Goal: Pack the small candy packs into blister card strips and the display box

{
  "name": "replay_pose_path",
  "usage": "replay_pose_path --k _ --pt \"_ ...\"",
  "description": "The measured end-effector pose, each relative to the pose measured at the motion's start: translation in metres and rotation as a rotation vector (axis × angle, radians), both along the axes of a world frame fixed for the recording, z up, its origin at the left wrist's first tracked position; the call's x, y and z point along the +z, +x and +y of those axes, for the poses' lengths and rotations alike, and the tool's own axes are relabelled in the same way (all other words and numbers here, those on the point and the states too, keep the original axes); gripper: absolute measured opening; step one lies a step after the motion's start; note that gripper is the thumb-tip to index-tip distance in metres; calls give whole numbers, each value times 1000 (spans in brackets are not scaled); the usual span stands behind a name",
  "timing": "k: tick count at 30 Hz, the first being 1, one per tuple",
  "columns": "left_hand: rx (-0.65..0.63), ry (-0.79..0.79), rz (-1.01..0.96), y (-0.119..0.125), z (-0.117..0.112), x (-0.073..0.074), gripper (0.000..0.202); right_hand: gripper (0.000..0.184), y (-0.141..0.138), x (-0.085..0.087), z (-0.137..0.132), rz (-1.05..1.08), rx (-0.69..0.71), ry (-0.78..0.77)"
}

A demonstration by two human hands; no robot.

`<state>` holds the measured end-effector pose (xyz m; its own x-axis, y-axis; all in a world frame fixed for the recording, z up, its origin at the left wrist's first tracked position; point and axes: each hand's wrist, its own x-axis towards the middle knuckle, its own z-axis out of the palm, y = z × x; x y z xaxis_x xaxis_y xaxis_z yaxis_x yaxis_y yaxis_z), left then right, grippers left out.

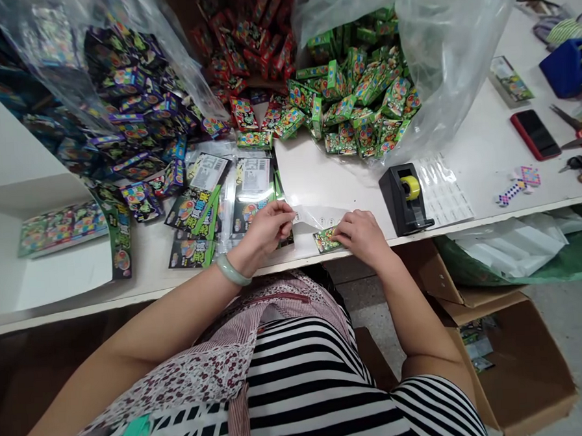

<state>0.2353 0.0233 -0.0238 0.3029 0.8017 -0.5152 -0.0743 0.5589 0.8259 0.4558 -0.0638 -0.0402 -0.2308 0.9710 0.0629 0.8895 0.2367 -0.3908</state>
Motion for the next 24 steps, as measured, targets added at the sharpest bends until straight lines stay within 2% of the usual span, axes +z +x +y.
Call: replay_pose_path --k 4,8,10,13,15,18,24 --pt "24 -92 -92 -1 1 1 18 18 4 0 -5 59 77 -29" --pt "-26 124 49 -2 -1 2 17 19 5 -2 -13 131 81 -7" --pt "-97 179 103 -4 -2 2 17 20 5 -4 -15 199 -36 21" --pt "-116 89 64 -7 2 3 15 21 7 -7 -13 290 -375 99" --pt "-95 36 31 -8 4 3 16 31 9 -9 -7 335 -528 83" --pt "-93 34 25 -8 6 2 17 39 12 -12 4 482 -570 -45" --pt "-133 127 91 -5 0 2 18 55 12 -10 17 957 -605 -237"
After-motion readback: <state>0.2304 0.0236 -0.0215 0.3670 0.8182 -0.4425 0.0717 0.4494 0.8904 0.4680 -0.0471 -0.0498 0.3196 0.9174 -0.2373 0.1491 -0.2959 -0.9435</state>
